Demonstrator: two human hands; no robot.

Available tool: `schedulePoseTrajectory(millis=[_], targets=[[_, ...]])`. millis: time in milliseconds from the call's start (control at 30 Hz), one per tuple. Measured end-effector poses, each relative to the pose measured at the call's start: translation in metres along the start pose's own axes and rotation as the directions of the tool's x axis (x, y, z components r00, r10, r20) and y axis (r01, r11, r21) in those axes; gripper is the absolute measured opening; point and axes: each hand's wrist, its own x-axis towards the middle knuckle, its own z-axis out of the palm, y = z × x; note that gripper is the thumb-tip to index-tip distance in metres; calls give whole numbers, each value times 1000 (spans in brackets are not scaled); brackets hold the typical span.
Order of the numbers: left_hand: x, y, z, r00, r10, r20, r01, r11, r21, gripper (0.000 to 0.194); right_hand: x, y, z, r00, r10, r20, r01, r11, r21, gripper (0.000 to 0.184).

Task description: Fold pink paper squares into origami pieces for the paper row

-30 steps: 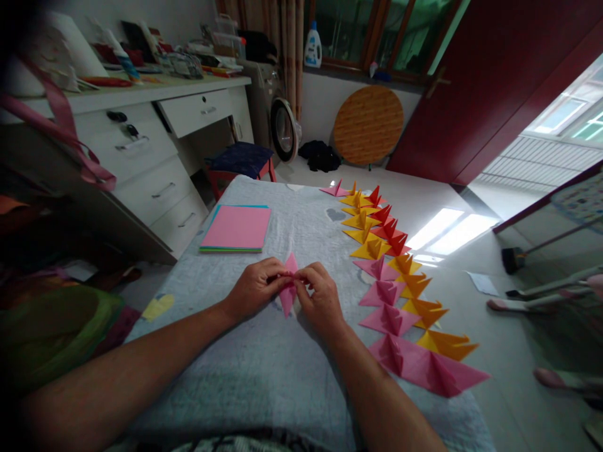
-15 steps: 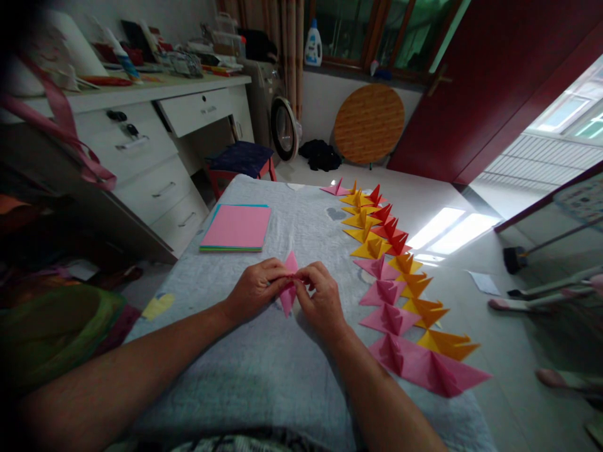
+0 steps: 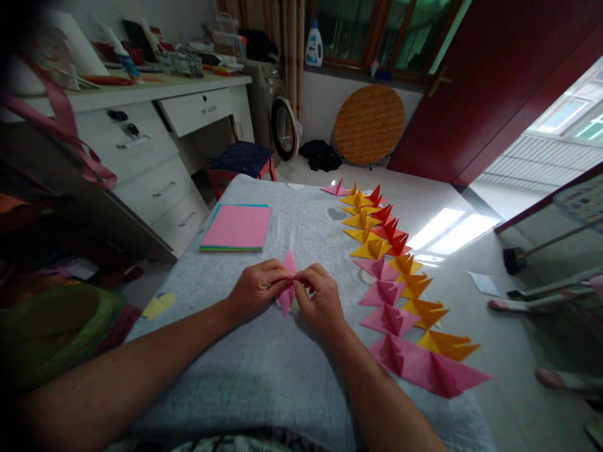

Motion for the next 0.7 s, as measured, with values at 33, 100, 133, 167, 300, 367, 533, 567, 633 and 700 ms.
schedulePoseTrajectory(millis=[33, 100, 133, 167, 300, 367, 533, 567, 633, 700], targets=[[0, -1, 0, 999, 33, -2, -33, 999, 39, 24, 0, -1, -1, 1000, 14, 0, -14, 1000, 17, 11], [-1, -1, -1, 994, 105, 5, -105, 986, 131, 25, 1, -2, -2, 998, 59, 12, -59, 996, 63, 13], [-1, -1, -1, 990, 139, 15, -139, 973, 182, 25, 1, -3, -3, 996, 90, 26, -91, 992, 90, 15], [-1, 0, -2, 985, 168, 30, -170, 958, 232, 25, 1, -4, -5, 991, 124, 44, -129, 984, 119, 18], [0, 4, -4, 967, 243, 72, -252, 897, 362, 27, 2, -4, -8, 959, 264, 100, -280, 933, 227, 27], [0, 6, -4, 962, 260, 80, -271, 883, 384, 28, 2, -3, -8, 943, 313, 118, -333, 905, 263, 28], [0, 5, -4, 968, 235, 88, -251, 898, 360, 26, 2, 0, -7, 912, 384, 147, -411, 860, 302, 24], [0, 5, -4, 971, 224, 82, -239, 911, 337, 25, 2, 0, -6, 909, 391, 146, -418, 855, 306, 23], [0, 4, -3, 979, 197, 55, -205, 941, 268, 23, 3, 1, -6, 902, 407, 145, -432, 842, 322, 23], [0, 3, -2, 986, 166, 12, -165, 971, 172, 21, 3, 1, -5, 890, 426, 164, -456, 817, 354, 24]])
